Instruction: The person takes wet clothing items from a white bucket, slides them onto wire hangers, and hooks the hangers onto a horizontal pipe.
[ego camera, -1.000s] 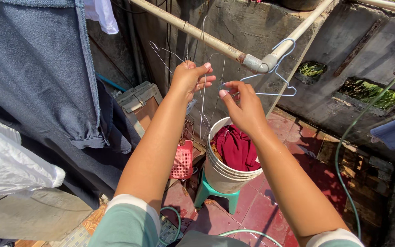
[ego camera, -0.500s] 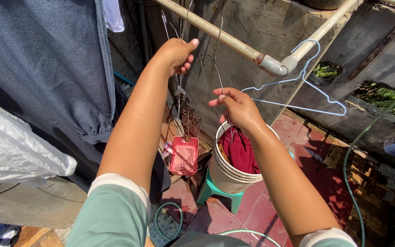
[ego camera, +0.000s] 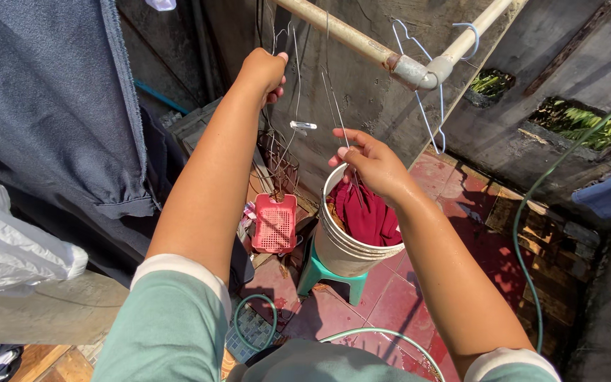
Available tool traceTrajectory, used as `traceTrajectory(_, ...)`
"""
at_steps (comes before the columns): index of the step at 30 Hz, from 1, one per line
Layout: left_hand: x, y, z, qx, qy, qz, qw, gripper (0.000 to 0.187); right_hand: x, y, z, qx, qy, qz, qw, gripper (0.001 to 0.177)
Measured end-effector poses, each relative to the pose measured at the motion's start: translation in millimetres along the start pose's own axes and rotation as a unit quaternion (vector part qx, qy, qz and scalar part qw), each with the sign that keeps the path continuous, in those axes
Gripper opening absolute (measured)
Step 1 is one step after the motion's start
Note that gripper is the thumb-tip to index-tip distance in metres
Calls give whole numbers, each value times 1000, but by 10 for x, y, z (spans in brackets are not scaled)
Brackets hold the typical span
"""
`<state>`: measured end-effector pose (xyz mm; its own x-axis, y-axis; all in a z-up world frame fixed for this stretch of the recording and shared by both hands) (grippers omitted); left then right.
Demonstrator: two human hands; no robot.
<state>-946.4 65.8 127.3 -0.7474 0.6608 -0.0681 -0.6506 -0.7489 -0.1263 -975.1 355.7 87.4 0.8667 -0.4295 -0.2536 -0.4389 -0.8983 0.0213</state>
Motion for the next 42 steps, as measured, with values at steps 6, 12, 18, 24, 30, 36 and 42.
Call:
traceTrajectory(6,-47,-275,60,183,132,93,970,68,-73,-335,-116,9,4,4,1000,54)
traceTrajectory(12,213,-1589,126,504,199,180,821,61,-296,-677,32,20,-26,54,998,49)
traceTrajectory(18,255,-2696,-344,515,32,116,848,29,-866,-640,1819,141,-96,119,978,44)
traceTrajectory(24,333,-3008,-1378,506,21,151,849,49,-1226,-583,3937,307,-260,251,881,79)
traceTrajectory(30,972,-2892,-2348,437,94,-91,890,36,-909,-356,4296,304,-305,287,856,151)
traceTrajectory(36,1466,-2083,-3059,252,205,-63,943,44,-281,-127,4043,326,-238,63,913,52)
traceTrajectory(42,1648,-1370,-3286,153,361,-22,920,63,-72,-53,3711,53,-215,-152,963,26)
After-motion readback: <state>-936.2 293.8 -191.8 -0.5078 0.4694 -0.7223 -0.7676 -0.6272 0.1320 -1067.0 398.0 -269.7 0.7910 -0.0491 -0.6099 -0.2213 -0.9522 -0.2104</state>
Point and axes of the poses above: each hand's wrist, its own y-axis towards the middle knuckle, its own x-axis out of the palm, z = x × y, the point moved 5 cm from there along y, towards the middle knuckle, and after that the axes turned 12 degrees about -y, right-handed, at the moved point
